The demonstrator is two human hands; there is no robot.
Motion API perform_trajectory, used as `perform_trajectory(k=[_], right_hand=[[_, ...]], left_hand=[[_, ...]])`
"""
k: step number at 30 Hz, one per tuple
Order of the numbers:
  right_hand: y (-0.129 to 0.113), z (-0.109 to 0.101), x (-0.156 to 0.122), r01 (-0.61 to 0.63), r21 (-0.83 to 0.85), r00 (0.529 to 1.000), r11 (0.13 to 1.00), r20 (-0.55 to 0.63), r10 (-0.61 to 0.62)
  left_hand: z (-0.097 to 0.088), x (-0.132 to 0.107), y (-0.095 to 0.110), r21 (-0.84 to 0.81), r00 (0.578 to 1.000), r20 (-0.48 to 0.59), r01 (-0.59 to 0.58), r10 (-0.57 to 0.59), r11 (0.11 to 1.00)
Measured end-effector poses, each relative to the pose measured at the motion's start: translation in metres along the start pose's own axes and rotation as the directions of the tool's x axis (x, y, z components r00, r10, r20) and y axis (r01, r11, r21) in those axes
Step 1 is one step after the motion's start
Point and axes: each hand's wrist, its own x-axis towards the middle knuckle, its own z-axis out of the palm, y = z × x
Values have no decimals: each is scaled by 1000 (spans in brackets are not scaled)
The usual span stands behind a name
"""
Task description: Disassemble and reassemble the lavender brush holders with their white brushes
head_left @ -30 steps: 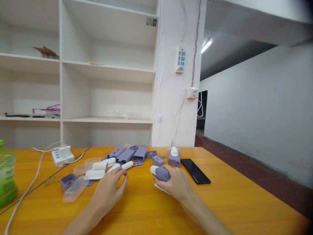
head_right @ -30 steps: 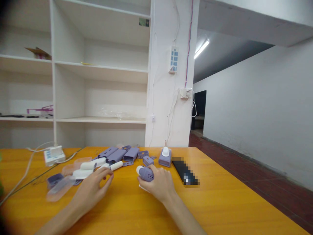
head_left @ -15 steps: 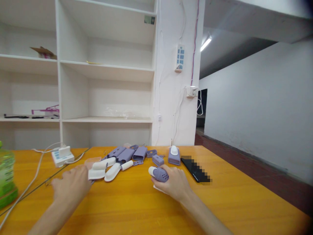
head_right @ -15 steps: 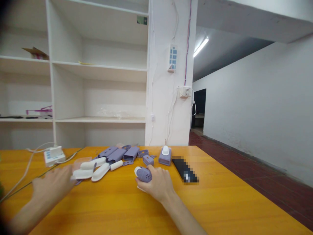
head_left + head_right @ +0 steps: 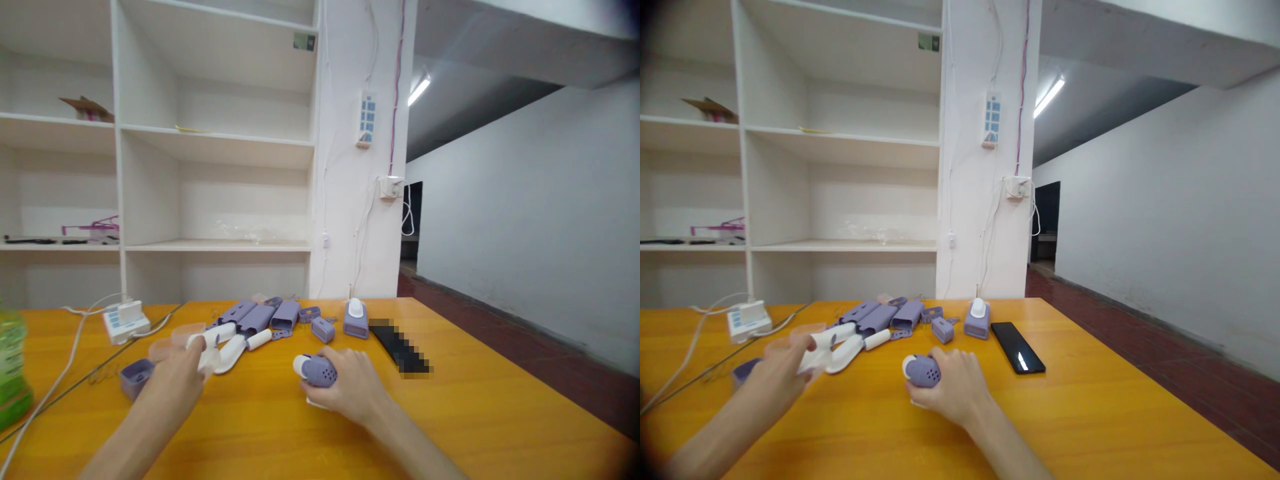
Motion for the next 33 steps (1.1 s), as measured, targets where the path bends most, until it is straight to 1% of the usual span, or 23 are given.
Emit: perform_trajectory(k=[1,2,3,4,5,6,8,10,11,13,15,16,18,19,20,21,23,25,26,27,28,30,33], right_hand=[[0,0,0,-2,-4,1000,1000,6,2],[0,1,0,-4,-6,1000,1000,10,4],[0,1,0,-6,-8,1000,1000,13,6],[0,1,0,-7,-10,1000,1000,16,8],[-1,1,0,-8,-11,1000,1000,18,9],[-1,1,0,-9,-12,1000,1000,20,9],[-1,2,0,-10,-14,1000,1000,22,10],[-2,3,0,-8,-12,1000,1000,20,8],[-3,3,0,-6,-9,1000,1000,20,6],[-3,2,0,2,-4,1000,1000,22,-2],[-2,-1,0,7,7,1000,1000,22,-7],[-1,-3,0,6,28,1000,1000,22,-6],[1,-9,1,-10,133,999,991,54,3],[1,-11,2,-28,224,995,974,96,6],[2,-13,2,-56,334,988,941,155,4],[1,-15,3,-97,446,974,890,224,-7],[1,-15,3,-190,624,938,758,343,-47],[-1,-14,4,-253,719,917,647,392,-78],[-1,-13,4,-269,746,912,609,400,-88],[-1,-11,5,-277,766,910,580,402,-97],[-1,-10,5,-281,782,910,557,401,-104],[0,-7,5,-284,802,908,526,400,-120],[1,-4,5,-266,816,911,513,386,-142]], left_hand=[[2,-3,6,-44,998,50,-22,24,999],[5,-8,13,-129,990,128,-42,59,991],[8,-13,21,-245,970,222,-48,104,968],[11,-18,28,-384,937,307,-36,165,922],[14,-24,36,-501,904,364,-13,225,865],[17,-30,43,-576,886,375,-6,271,817],[23,-39,54,-620,903,285,-82,321,780],[28,-45,61,-592,925,177,-173,336,787],[31,-47,63,-576,927,156,-196,342,794],[36,-49,65,-563,913,175,-215,369,798],[39,-48,64,-577,889,189,-244,418,779],[40,-47,64,-591,887,172,-254,428,765],[39,-42,65,-630,913,109,-242,393,738],[37,-40,66,-659,930,79,-222,359,719],[34,-38,68,-701,943,54,-198,327,686],[30,-36,70,-755,953,35,-173,302,632],[22,-35,76,-873,957,20,-124,289,471],[16,-36,83,-954,949,25,-71,315,291],[14,-37,86,-975,939,35,-44,341,219],[13,-38,88,-986,927,46,-19,373,168],[13,-40,90,-991,913,57,2,404,136],[13,-42,93,-993,892,76,30,445,111],[16,-44,94,-992,889,92,45,448,115]])
